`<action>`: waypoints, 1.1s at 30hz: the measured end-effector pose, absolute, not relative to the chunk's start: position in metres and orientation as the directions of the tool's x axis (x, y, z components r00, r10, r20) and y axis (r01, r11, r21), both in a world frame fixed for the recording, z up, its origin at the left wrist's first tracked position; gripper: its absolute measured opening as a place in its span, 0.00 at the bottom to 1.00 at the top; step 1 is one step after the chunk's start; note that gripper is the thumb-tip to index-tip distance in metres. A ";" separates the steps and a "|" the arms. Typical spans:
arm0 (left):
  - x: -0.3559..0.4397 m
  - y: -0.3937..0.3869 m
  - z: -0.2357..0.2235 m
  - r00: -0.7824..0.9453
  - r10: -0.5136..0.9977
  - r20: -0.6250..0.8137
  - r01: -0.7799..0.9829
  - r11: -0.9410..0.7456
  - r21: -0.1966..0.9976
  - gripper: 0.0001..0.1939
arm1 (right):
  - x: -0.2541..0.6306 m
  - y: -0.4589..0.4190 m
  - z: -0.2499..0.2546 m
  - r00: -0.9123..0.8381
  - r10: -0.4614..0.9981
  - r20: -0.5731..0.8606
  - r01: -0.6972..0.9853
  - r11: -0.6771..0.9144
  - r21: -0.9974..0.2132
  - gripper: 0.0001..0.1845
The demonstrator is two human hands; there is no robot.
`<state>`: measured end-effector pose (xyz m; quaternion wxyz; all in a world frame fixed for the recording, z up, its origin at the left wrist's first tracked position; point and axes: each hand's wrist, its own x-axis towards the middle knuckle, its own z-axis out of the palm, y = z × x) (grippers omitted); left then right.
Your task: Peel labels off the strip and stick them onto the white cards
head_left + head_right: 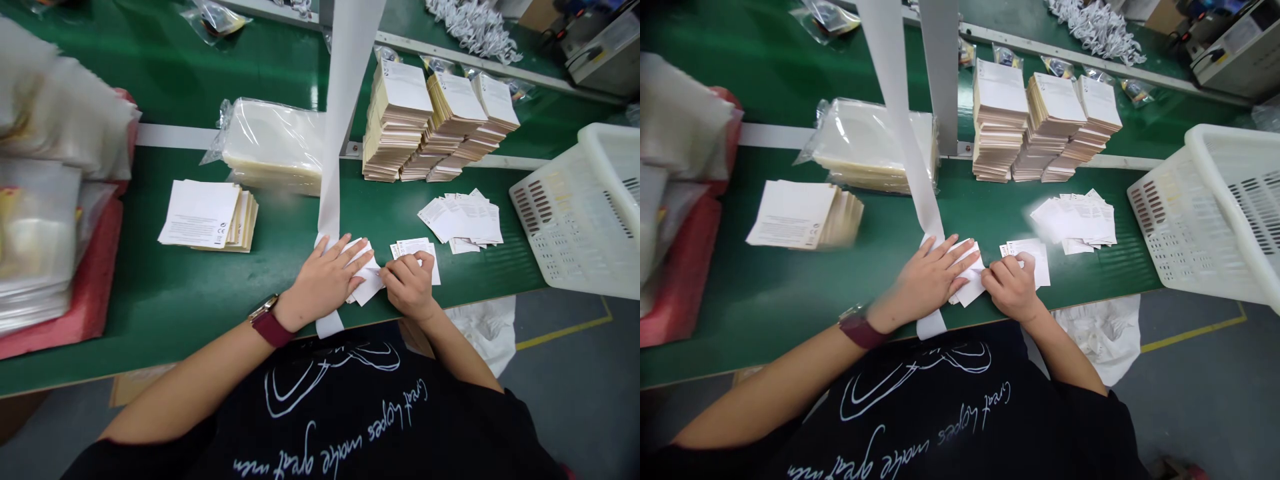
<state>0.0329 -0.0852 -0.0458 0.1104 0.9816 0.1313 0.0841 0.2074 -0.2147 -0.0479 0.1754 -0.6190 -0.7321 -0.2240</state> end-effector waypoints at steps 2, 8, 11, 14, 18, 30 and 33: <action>0.033 -0.085 -0.046 0.950 0.278 0.143 0.238 -0.940 0.246 0.25 | 0.208 -0.215 -0.048 -0.161 0.832 0.531 0.987 0.127 0.099 0.10; 0.033 -0.085 -0.047 0.951 0.278 0.131 0.240 -0.939 0.248 0.25 | 0.207 -0.215 -0.048 -0.148 0.831 0.536 0.989 0.123 0.084 0.11; 0.033 -0.085 -0.047 0.952 0.275 0.131 0.237 -0.939 0.248 0.25 | 0.208 -0.215 -0.048 -0.151 0.822 0.549 0.989 0.125 0.085 0.11; 0.033 -0.085 -0.048 0.953 0.273 0.129 0.236 -0.941 0.243 0.25 | 0.208 -0.215 -0.048 -0.157 0.817 0.555 0.988 0.125 0.096 0.11; 0.033 -0.085 -0.048 0.954 0.272 0.125 0.238 -0.942 0.236 0.25 | 0.208 -0.215 -0.048 -0.159 0.815 0.557 0.987 0.125 0.099 0.10; 0.033 -0.085 -0.049 0.948 0.285 0.142 0.243 -0.936 0.256 0.26 | 0.207 -0.216 -0.048 -0.141 0.823 0.550 0.990 0.114 0.083 0.12; 0.033 -0.085 -0.049 0.950 0.281 0.138 0.241 -0.937 0.251 0.25 | 0.208 -0.216 -0.048 -0.146 0.819 0.555 0.989 0.118 0.088 0.12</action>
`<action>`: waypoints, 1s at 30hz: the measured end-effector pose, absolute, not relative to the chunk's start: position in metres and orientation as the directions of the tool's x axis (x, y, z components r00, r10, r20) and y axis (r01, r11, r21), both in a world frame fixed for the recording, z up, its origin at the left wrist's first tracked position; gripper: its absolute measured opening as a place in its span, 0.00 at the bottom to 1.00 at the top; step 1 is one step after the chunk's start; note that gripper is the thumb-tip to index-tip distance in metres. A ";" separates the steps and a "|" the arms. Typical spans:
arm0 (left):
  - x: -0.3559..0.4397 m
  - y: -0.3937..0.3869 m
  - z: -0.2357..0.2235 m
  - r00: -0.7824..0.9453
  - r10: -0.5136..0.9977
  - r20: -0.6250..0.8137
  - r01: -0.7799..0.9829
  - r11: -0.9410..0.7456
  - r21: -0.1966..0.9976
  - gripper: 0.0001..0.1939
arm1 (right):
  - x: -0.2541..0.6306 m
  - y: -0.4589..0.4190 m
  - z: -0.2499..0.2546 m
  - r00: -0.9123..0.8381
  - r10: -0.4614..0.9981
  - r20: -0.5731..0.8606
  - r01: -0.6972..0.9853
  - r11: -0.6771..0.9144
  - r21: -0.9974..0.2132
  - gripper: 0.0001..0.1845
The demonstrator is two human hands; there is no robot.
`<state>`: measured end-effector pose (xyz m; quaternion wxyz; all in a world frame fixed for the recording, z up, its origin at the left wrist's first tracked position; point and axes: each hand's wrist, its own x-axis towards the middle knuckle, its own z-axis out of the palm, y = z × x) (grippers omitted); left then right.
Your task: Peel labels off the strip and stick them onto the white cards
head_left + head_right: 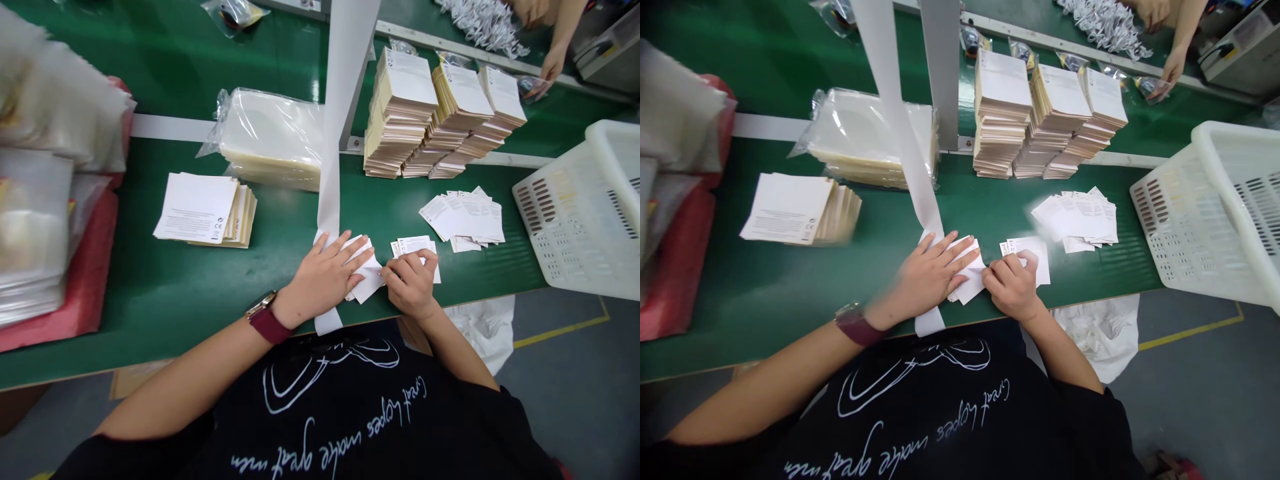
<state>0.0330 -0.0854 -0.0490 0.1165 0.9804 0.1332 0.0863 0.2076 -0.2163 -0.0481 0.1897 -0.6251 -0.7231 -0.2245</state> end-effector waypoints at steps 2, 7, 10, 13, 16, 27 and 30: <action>0.033 -0.085 -0.049 0.950 0.281 0.138 0.241 -0.938 0.249 0.24 | 0.208 -0.216 -0.048 -0.154 0.810 0.566 0.988 0.127 0.087 0.11; 0.033 -0.085 -0.050 0.948 0.279 0.152 0.237 -0.939 0.248 0.25 | 0.208 -0.216 -0.048 -0.146 0.809 0.570 0.989 0.136 0.060 0.12; 0.033 -0.085 -0.050 0.946 0.283 0.159 0.238 -0.938 0.253 0.25 | 0.208 -0.217 -0.049 -0.133 0.815 0.565 0.990 0.133 0.043 0.12; 0.033 -0.086 -0.050 0.946 0.284 0.158 0.239 -0.937 0.256 0.25 | 0.209 -0.217 -0.048 -0.133 0.817 0.562 0.990 0.137 0.035 0.12; 0.033 -0.086 -0.051 0.946 0.282 0.157 0.236 -0.937 0.259 0.25 | 0.209 -0.216 -0.048 -0.140 0.811 0.568 0.989 0.144 0.038 0.11; 0.034 -0.085 -0.053 0.949 0.277 0.148 0.236 -0.940 0.244 0.25 | 0.209 -0.216 -0.047 -0.119 0.816 0.566 0.991 0.134 0.015 0.11; 0.034 -0.085 -0.053 0.948 0.277 0.155 0.234 -0.941 0.244 0.25 | 0.209 -0.216 -0.046 -0.128 0.807 0.577 0.990 0.143 0.019 0.12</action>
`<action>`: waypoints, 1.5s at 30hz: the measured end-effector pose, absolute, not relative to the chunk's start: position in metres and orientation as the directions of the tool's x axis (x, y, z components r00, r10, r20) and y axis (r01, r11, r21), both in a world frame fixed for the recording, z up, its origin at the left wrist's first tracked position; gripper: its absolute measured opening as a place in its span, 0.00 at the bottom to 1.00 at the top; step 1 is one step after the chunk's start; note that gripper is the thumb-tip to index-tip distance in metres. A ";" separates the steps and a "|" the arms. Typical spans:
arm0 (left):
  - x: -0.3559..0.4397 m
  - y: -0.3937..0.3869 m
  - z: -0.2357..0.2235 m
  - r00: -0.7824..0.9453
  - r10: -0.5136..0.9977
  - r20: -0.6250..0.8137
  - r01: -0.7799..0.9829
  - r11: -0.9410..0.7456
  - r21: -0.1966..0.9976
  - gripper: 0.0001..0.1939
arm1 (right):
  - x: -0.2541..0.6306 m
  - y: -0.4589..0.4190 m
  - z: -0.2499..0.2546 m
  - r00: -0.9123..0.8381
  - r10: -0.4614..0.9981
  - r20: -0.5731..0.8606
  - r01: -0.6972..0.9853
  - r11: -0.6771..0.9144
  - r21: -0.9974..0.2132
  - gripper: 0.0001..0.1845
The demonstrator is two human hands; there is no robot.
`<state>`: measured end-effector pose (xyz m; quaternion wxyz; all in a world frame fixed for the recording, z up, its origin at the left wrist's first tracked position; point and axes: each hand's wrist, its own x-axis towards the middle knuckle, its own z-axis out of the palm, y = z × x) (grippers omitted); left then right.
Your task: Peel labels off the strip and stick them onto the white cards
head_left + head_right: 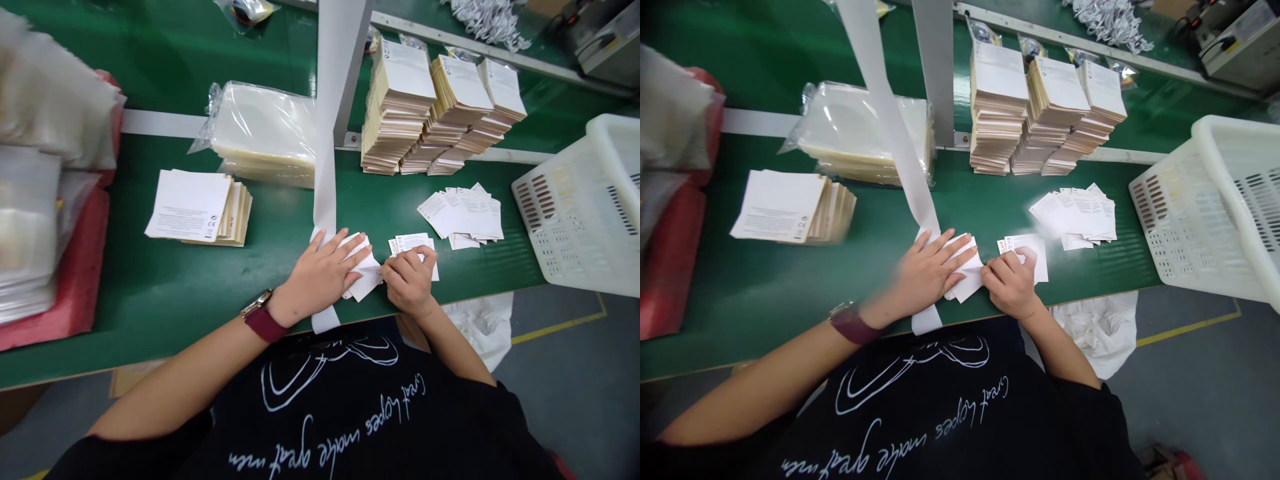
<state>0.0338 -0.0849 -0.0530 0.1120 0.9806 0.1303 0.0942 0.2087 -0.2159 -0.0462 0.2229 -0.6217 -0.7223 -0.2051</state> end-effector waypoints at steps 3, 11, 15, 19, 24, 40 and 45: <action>0.034 -0.085 -0.054 0.945 0.279 0.171 0.233 -0.941 0.247 0.25 | 0.209 -0.215 -0.046 -0.136 0.794 0.592 0.987 0.163 0.009 0.12; 0.034 -0.084 -0.056 0.939 0.263 0.221 0.212 -0.950 0.231 0.24 | 0.209 -0.215 -0.046 -0.126 0.786 0.605 0.987 0.160 -0.001 0.11; 0.034 -0.084 -0.058 0.936 0.261 0.236 0.206 -0.950 0.233 0.25 | 0.210 -0.215 -0.046 -0.122 0.785 0.608 0.986 0.167 -0.018 0.11; 0.034 -0.084 -0.060 0.934 0.259 0.246 0.205 -0.952 0.225 0.24 | 0.211 -0.215 -0.047 -0.107 0.789 0.605 0.984 0.172 -0.051 0.11; 0.034 -0.084 -0.061 0.936 0.259 0.239 0.210 -0.954 0.212 0.24 | 0.212 -0.215 -0.047 -0.099 0.786 0.610 0.980 0.184 -0.078 0.11; 0.035 -0.085 -0.061 0.941 0.260 0.216 0.222 -0.957 0.187 0.24 | 0.213 -0.214 -0.046 -0.073 0.784 0.616 0.965 0.211 -0.154 0.11; 0.035 -0.084 -0.061 0.941 0.263 0.211 0.224 -0.956 0.191 0.24 | 0.214 -0.215 -0.047 -0.059 0.790 0.611 0.960 0.213 -0.182 0.11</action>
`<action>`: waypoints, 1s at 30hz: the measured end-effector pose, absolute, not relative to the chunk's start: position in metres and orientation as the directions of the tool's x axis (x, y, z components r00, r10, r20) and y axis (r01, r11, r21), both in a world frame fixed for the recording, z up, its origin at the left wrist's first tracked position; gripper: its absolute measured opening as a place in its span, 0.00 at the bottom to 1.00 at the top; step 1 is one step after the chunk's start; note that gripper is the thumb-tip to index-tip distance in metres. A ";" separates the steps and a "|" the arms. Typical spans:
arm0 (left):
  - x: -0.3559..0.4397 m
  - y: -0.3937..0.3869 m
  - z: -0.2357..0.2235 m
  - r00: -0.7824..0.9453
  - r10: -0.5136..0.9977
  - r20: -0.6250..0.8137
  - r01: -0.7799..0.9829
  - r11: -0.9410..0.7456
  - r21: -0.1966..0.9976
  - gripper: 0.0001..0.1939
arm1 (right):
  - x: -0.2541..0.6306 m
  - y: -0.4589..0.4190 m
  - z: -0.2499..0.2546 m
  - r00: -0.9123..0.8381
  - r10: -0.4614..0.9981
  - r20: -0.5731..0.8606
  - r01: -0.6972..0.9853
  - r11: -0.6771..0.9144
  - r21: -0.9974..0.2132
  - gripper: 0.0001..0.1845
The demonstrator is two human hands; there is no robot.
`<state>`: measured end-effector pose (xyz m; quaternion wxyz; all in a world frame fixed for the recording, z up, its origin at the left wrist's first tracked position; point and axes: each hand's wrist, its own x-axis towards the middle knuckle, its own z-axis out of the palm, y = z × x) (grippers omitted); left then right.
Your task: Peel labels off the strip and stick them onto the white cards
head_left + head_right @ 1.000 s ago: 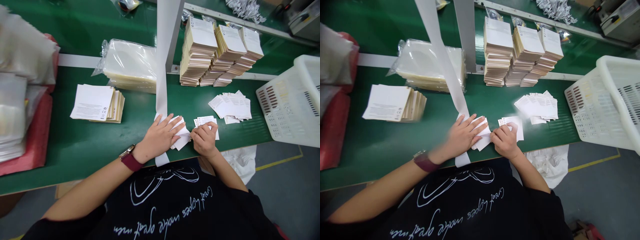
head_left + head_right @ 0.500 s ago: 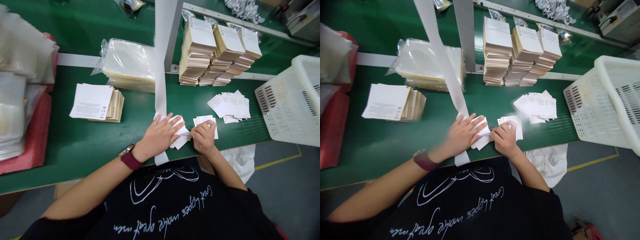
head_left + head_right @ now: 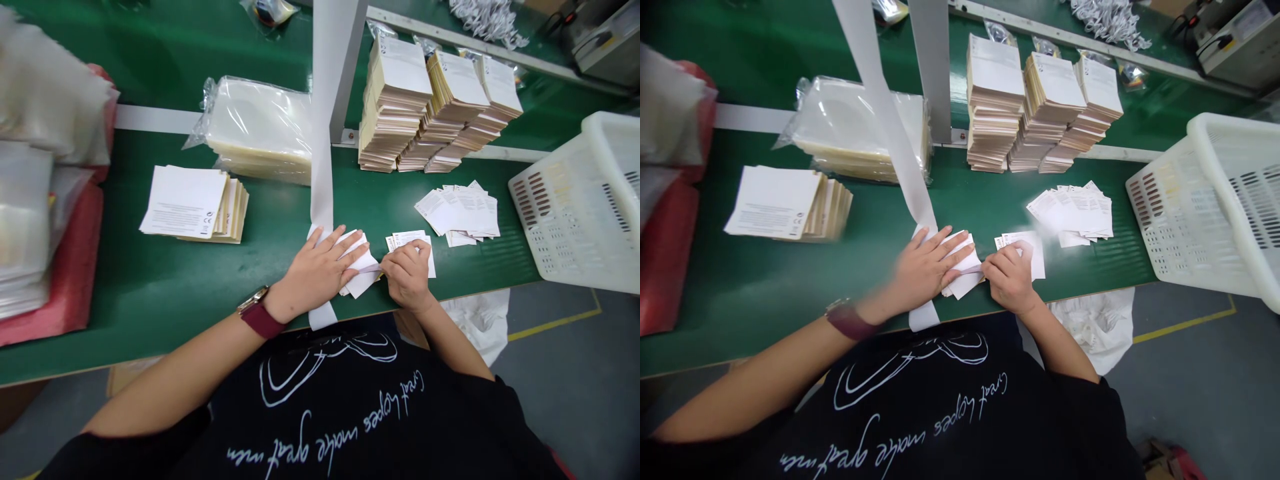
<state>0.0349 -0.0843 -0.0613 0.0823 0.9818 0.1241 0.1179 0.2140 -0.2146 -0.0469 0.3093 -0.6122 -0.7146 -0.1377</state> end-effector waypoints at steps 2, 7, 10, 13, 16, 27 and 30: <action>0.035 -0.084 -0.061 0.942 0.264 0.209 0.224 -0.955 0.196 0.24 | 0.214 -0.215 -0.047 -0.054 0.791 0.609 0.957 0.216 -0.195 0.11; 0.035 -0.084 -0.064 0.938 0.266 0.220 0.222 -0.953 0.206 0.25 | 0.215 -0.216 -0.047 -0.051 0.787 0.615 0.948 0.231 -0.217 0.11; 0.035 -0.084 -0.065 0.938 0.265 0.222 0.219 -0.952 0.212 0.24 | 0.215 -0.216 -0.047 -0.039 0.787 0.616 0.943 0.233 -0.237 0.10; 0.035 -0.084 -0.064 0.939 0.266 0.217 0.218 -0.951 0.221 0.25 | 0.216 -0.216 -0.047 -0.033 0.791 0.611 0.938 0.235 -0.254 0.11; 0.035 -0.084 -0.063 0.940 0.264 0.215 0.215 -0.950 0.228 0.25 | 0.216 -0.217 -0.047 -0.041 0.791 0.610 0.935 0.246 -0.255 0.10; 0.035 -0.084 -0.063 0.939 0.266 0.218 0.215 -0.949 0.232 0.25 | 0.218 -0.218 -0.047 -0.044 0.792 0.609 0.917 0.274 -0.291 0.09; 0.035 -0.083 -0.064 0.937 0.265 0.229 0.213 -0.950 0.229 0.25 | 0.219 -0.218 -0.047 -0.030 0.799 0.600 0.918 0.259 -0.300 0.09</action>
